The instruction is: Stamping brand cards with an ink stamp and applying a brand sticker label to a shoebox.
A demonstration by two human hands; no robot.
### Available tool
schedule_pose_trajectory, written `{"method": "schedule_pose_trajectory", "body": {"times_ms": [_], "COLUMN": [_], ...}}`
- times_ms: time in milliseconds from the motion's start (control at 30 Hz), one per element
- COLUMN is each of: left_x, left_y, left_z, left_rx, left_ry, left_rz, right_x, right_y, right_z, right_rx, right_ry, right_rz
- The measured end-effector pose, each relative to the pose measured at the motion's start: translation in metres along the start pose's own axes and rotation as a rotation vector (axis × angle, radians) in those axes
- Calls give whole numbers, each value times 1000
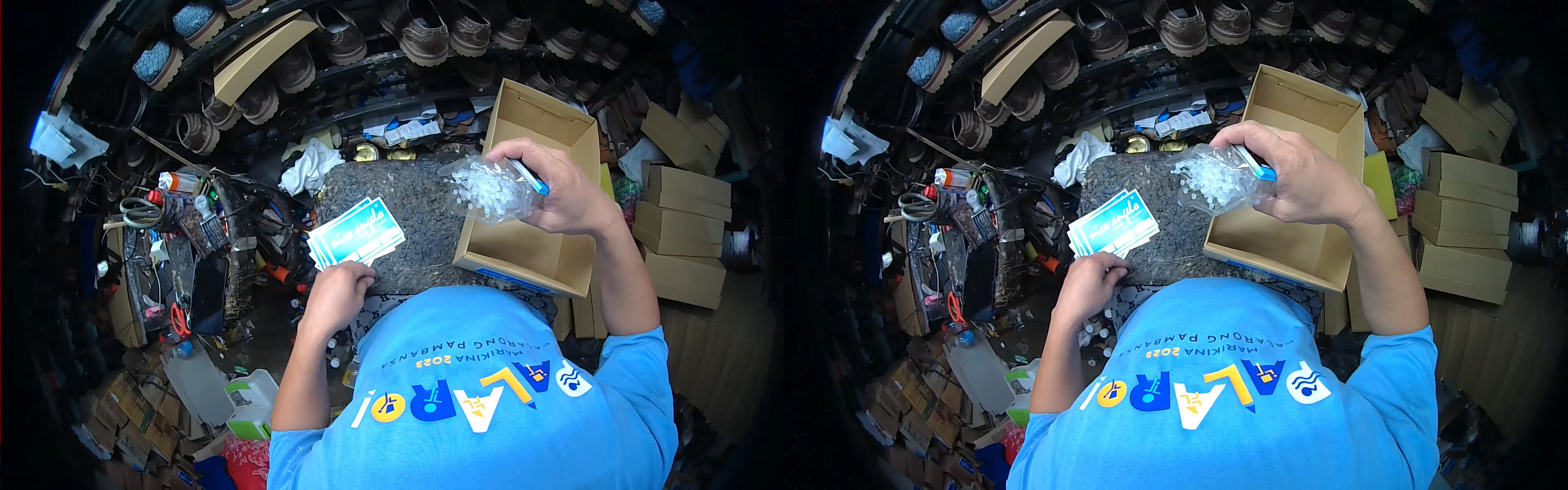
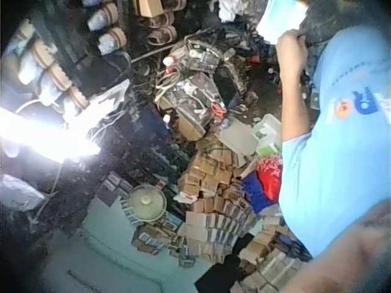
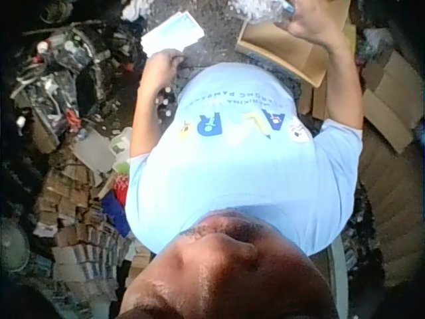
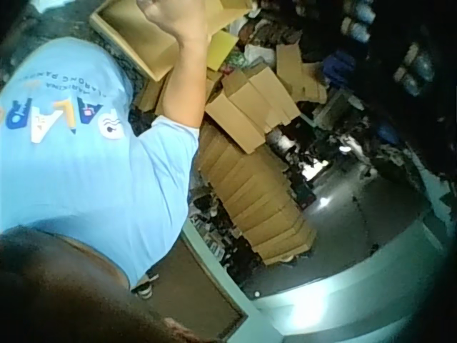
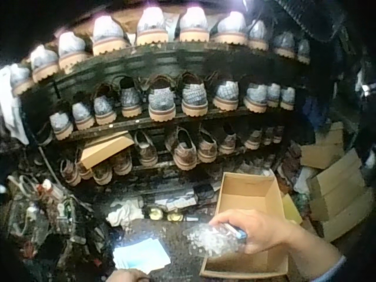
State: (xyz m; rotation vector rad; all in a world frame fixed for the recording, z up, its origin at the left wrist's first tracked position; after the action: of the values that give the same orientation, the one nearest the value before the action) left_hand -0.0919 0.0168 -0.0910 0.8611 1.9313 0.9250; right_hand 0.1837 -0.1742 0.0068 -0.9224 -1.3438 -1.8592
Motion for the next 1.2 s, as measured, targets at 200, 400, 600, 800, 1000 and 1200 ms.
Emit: {"method": "schedule_pose_trajectory", "body": {"times_ms": [200, 400, 600, 800, 1000, 1200], "left_x": [10, 13, 7, 4, 5, -39], "left_y": [12, 0, -24, -26, 29, 84], "left_z": [4, 0, -2, -4, -32, -59], "left_rx": [-95, 6, -44, -44, -574, -830], "left_ry": [89, -71, -69, -83, -65, -562], "left_rz": [9, -46, 156, 229, -278, 66], "right_x": [2, -2, -2, 0, 0, -3], "right_y": [-1, -1, -1, -2, 1, 0], "right_z": [-2, -7, -6, -6, -10, -7], "right_rx": [-9, -7, -10, -18, -48, -47], "right_ry": [4, -3, 3, 17, 10, 20], "right_rz": [-4, -23, -12, -13, 4, -12]}}
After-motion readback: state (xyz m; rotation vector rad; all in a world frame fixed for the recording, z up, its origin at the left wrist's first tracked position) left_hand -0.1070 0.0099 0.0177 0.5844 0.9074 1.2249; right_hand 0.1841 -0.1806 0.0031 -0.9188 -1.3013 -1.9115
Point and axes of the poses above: each hand's wrist, its own z-axis towards the middle knuckle, its own y-axis out of the back of the hand, x = y × z, the point moved 2 cm from there along z, towards the middle knuckle, and after that the axes turned 15 degrees about z, right-handed, at the moved point
